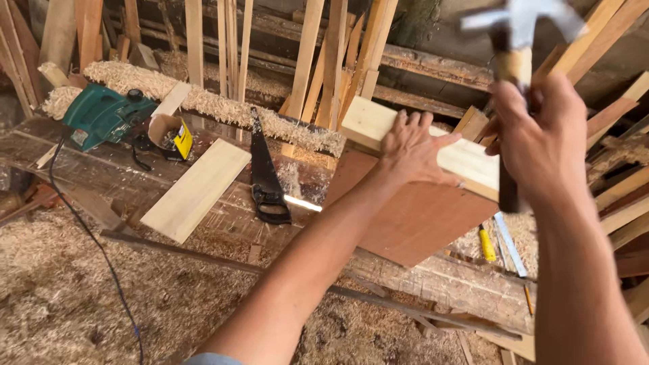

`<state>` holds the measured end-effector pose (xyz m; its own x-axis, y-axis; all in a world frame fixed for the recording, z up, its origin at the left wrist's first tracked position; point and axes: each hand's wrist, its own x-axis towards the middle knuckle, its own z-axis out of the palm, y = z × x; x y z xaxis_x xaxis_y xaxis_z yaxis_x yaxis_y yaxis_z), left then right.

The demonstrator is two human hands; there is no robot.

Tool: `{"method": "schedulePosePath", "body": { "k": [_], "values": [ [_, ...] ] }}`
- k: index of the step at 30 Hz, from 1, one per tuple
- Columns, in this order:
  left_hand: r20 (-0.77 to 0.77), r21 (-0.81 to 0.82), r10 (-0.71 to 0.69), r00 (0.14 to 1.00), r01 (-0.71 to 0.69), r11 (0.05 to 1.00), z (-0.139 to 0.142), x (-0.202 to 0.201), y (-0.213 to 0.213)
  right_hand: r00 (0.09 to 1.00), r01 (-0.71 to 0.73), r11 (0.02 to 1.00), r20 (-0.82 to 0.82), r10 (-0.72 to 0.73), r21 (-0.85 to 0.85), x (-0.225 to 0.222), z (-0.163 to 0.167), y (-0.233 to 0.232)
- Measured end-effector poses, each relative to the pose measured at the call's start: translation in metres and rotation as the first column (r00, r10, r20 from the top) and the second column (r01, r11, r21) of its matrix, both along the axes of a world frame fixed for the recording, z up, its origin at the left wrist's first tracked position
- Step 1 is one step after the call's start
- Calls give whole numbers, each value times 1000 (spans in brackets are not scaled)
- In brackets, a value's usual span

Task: The person assembles a wooden drawer at a workbench. They position wood strips against the drawer box, hammer nails to attach the strips, flip and reorient the drawer to work on other sides, and press pieces into place while continuing to nail.

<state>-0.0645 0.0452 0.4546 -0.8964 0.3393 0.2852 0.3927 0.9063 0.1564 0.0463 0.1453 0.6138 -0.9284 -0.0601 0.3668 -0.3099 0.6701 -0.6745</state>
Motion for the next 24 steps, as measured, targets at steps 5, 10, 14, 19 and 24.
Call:
{"method": "schedulePosePath", "body": {
  "k": [5,10,14,19,24],
  "values": [
    [32,8,-9,999,8,1000,-1,-2,0,988,-99,912,-67,137,399,-29,-6,-15],
    [-116,18,-9,993,11,1000,-21,-11,-1,945,-122,833,-194,264,540,-62,-42,-34],
    [-304,322,104,947,0,947,-38,-10,2,969,-216,665,73,236,715,-68,-46,-45],
    [70,69,18,997,-23,997,-31,-18,11,951,-141,876,-183,249,461,-69,-30,-46],
    [-175,247,53,983,-9,969,-38,-9,2,965,-155,612,-13,262,775,-80,-50,-52]
  ]
}}
